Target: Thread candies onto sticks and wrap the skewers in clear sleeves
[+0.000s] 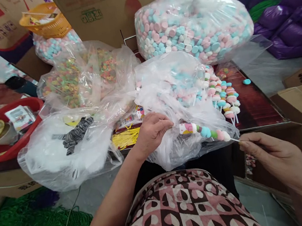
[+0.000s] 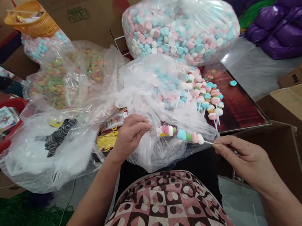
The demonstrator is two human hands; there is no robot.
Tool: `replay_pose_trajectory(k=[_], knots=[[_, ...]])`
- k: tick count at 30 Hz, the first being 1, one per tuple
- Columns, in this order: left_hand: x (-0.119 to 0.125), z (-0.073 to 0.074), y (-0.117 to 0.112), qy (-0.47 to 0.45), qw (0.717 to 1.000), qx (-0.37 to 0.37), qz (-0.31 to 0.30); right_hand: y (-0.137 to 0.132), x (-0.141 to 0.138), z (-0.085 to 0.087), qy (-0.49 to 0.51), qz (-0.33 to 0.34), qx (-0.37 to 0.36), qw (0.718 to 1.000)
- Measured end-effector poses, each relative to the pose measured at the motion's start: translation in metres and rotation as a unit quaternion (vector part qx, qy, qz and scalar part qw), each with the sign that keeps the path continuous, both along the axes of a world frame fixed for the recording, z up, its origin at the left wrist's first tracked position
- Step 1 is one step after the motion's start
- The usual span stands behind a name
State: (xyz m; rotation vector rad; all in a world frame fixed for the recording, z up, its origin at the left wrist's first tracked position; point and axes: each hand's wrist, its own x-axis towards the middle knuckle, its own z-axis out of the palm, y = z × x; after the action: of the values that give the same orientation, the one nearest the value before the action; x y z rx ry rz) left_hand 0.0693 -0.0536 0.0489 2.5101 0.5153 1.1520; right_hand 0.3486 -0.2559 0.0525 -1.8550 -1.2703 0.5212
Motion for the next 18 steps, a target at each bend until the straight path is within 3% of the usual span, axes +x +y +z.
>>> replay_pose_trajectory(k=[7,14,18], knots=[[-0.003,0.001,-0.001,0.021,1.000,0.001,0.007,0.000,-0.004,-0.001,0.069,-0.005,-0.021,0.997],[0.000,-0.001,-0.010,0.030,0.999,-0.012,0.012,0.001,-0.006,-0.003,0.013,-0.015,-0.042,0.999],[0.002,0.001,-0.013,0.046,0.999,-0.006,0.002,0.003,-0.011,0.003,-0.016,0.020,-0.050,0.998]])
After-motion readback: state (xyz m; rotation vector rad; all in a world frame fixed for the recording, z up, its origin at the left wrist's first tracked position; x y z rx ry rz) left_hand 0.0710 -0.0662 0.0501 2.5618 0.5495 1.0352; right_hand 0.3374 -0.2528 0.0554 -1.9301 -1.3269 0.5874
